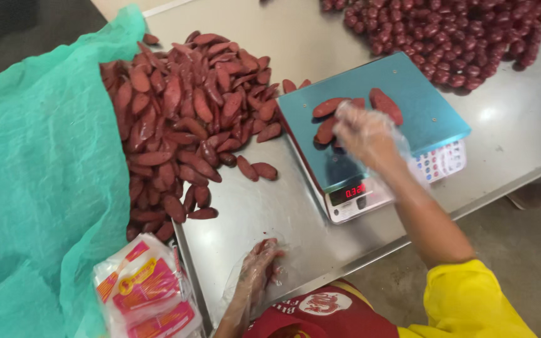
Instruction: The person places sausages onto a scale by hand, puts them into a plastic bag, and then places the filled bag into a vacuum sealer machine.
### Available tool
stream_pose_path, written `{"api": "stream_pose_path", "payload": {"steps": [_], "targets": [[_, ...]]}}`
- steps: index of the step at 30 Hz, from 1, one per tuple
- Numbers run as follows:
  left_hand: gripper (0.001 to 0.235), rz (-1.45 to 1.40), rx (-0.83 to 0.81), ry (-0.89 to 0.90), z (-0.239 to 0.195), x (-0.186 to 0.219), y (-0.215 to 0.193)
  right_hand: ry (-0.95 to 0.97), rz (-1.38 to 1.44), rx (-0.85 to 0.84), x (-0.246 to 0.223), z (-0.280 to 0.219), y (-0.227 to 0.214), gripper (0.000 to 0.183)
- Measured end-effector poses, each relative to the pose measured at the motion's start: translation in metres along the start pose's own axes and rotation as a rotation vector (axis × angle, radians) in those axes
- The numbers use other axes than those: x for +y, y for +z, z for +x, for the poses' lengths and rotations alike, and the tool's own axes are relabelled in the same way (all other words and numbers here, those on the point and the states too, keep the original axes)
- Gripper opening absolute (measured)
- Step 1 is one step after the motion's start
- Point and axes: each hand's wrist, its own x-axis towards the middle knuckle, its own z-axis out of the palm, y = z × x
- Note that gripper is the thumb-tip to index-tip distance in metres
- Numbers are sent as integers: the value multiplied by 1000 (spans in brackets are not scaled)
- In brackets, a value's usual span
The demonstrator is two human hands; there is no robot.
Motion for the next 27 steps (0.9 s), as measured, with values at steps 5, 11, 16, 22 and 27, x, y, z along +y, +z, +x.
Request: {"api": "stream_pose_path", "payload": {"steps": [5, 11, 16, 22, 27], "targets": [[60, -183, 19, 120, -6, -2, -24, 109, -292, -40, -49, 76, 12, 27], [68, -319, 202, 339, -18, 15, -60, 285, -49, -123, -98, 43, 19, 29], [77, -241, 227, 529, 8, 80, -55, 131, 445, -254, -92, 28, 78, 38], [63, 88, 369, 577, -42, 89, -54, 143, 349, -268, -58, 27, 181, 44], [43, 501, 596, 700, -38, 4, -86, 298, -286, -404, -60, -12, 261, 52]]}}
